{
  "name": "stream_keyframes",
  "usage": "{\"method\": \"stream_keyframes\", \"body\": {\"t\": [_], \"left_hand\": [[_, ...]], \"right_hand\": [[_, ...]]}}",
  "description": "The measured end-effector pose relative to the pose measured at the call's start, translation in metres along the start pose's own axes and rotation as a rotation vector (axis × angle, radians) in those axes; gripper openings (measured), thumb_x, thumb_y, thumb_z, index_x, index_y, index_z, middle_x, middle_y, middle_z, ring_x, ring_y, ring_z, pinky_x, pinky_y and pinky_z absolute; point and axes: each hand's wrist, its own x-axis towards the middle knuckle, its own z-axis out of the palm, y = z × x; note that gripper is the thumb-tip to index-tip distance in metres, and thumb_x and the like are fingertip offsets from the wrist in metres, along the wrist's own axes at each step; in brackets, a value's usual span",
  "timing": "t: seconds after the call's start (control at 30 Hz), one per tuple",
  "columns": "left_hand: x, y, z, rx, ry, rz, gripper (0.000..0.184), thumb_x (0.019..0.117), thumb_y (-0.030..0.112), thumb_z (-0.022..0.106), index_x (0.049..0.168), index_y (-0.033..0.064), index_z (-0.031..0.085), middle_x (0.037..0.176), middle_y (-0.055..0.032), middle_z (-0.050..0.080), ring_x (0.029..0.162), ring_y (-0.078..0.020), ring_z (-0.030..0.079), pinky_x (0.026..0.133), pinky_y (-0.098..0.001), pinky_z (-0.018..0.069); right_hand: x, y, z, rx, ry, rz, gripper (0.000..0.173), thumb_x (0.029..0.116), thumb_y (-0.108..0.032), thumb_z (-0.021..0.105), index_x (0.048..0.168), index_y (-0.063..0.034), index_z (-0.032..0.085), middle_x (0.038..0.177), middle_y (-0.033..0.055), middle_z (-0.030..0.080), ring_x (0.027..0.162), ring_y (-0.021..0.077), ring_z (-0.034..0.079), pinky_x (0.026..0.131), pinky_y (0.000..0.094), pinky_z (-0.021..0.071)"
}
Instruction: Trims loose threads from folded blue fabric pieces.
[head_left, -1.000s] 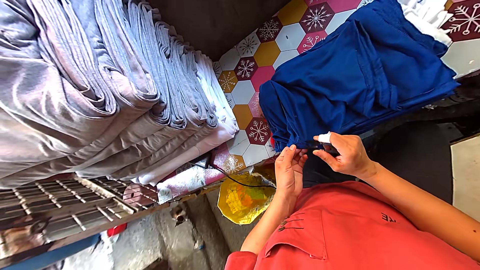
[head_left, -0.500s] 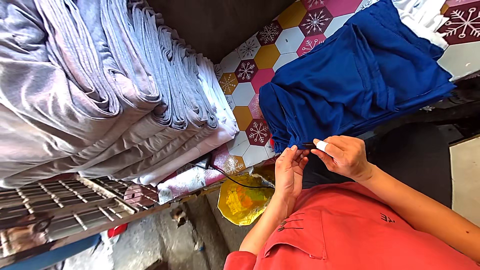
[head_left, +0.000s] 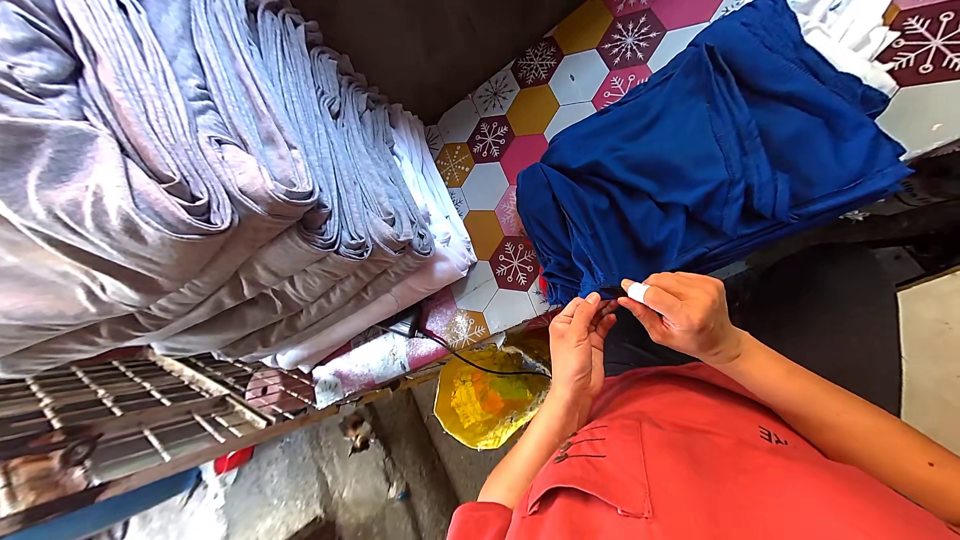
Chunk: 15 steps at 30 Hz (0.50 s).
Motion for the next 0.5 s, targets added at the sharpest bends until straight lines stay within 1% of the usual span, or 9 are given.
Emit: {"method": "stream_keyframes", "body": {"t": [0.17, 0.23, 0.27, 0.3, 0.33, 0.4, 0.43, 0.47, 0.5], "left_hand": [[0.0, -0.001, -0.001, 0.022, 0.006, 0.012, 0.03, 0.1048, 0.001, 0.044, 0.082, 0.0021, 0.064, 0.08, -0.0089, 0.072, 0.076, -0.0127, 0.071, 0.075, -0.0249, 0.0591], [0.001, -0.001, -0.002, 0.025, 0.004, 0.014, 0.029, 0.1052, 0.001, 0.044, 0.083, 0.002, 0.063, 0.082, -0.0092, 0.072, 0.077, -0.0129, 0.071, 0.075, -0.0249, 0.0591], [0.002, -0.001, -0.003, 0.022, 0.0, 0.016, 0.028, 0.1055, 0.002, 0.043, 0.085, 0.0022, 0.063, 0.082, -0.0093, 0.072, 0.077, -0.013, 0.071, 0.076, -0.0249, 0.059], [0.002, -0.001, -0.003, 0.018, -0.005, 0.02, 0.027, 0.1059, 0.002, 0.043, 0.087, 0.0022, 0.062, 0.084, -0.0094, 0.072, 0.078, -0.0132, 0.071, 0.077, -0.0251, 0.0589], [0.002, -0.002, -0.003, 0.017, -0.011, 0.025, 0.026, 0.106, 0.002, 0.042, 0.088, 0.0024, 0.062, 0.085, -0.0095, 0.072, 0.079, -0.0133, 0.071, 0.077, -0.0254, 0.0589], [0.001, -0.002, -0.003, 0.027, -0.019, 0.039, 0.026, 0.1057, 0.002, 0.042, 0.089, 0.0029, 0.061, 0.085, -0.0089, 0.071, 0.079, -0.013, 0.071, 0.078, -0.0257, 0.0589], [0.001, -0.002, -0.003, 0.034, -0.023, 0.045, 0.025, 0.1057, 0.002, 0.042, 0.09, 0.0026, 0.061, 0.084, -0.0084, 0.071, 0.078, -0.0126, 0.071, 0.078, -0.0258, 0.0591], [0.001, -0.002, -0.003, 0.039, -0.028, 0.049, 0.025, 0.1058, 0.002, 0.041, 0.091, 0.0024, 0.061, 0.084, -0.0082, 0.071, 0.078, -0.0125, 0.071, 0.078, -0.0257, 0.0592], [0.001, -0.003, -0.003, 0.035, -0.034, 0.053, 0.025, 0.1059, 0.002, 0.041, 0.092, 0.0022, 0.061, 0.084, -0.0084, 0.071, 0.078, -0.0127, 0.071, 0.078, -0.026, 0.0593]], "right_hand": [[-0.002, -0.001, 0.001, 0.049, -0.017, 0.02, 0.031, 0.1028, -0.024, 0.059, 0.088, -0.0006, 0.073, 0.064, 0.0095, 0.06, 0.057, 0.0207, 0.058, 0.05, 0.0319, 0.0439], [-0.002, -0.001, 0.001, 0.086, -0.022, 0.062, 0.032, 0.1028, -0.023, 0.059, 0.085, 0.0003, 0.071, 0.064, 0.0098, 0.06, 0.057, 0.0201, 0.059, 0.051, 0.0316, 0.0445], [-0.002, -0.001, 0.0, 0.133, -0.023, 0.112, 0.031, 0.1022, -0.023, 0.06, 0.084, 0.001, 0.07, 0.066, 0.0106, 0.063, 0.059, 0.0185, 0.061, 0.053, 0.0305, 0.0468], [-0.001, -0.002, -0.001, 0.198, -0.037, 0.191, 0.03, 0.1011, -0.023, 0.061, 0.087, 0.002, 0.069, 0.072, 0.0112, 0.067, 0.063, 0.015, 0.063, 0.057, 0.0275, 0.0497], [0.001, -0.002, -0.003, 0.278, -0.059, 0.285, 0.029, 0.099, -0.025, 0.063, 0.093, 0.0033, 0.069, 0.078, 0.0103, 0.069, 0.066, 0.0094, 0.061, 0.06, 0.0224, 0.0498], [0.007, -0.004, -0.006, 0.432, -0.105, 0.443, 0.035, 0.0922, -0.028, 0.073, 0.106, 0.0038, 0.07, 0.091, 0.0063, 0.071, 0.073, -0.0015, 0.057, 0.066, 0.0133, 0.0482], [0.01, -0.004, -0.006, 0.478, -0.114, 0.455, 0.035, 0.0902, -0.027, 0.076, 0.107, 0.004, 0.07, 0.091, 0.0049, 0.069, 0.073, -0.003, 0.055, 0.066, 0.0115, 0.0459], [0.011, -0.005, -0.004, 0.486, -0.116, 0.426, 0.029, 0.0893, -0.022, 0.077, 0.103, 0.0036, 0.071, 0.09, 0.0059, 0.07, 0.075, -0.0015, 0.058, 0.069, 0.0123, 0.0483], [0.011, -0.006, -0.001, 0.465, -0.108, 0.359, 0.019, 0.0881, -0.014, 0.074, 0.097, 0.003, 0.072, 0.088, 0.0083, 0.072, 0.077, 0.0029, 0.065, 0.072, 0.0155, 0.0534]]}}
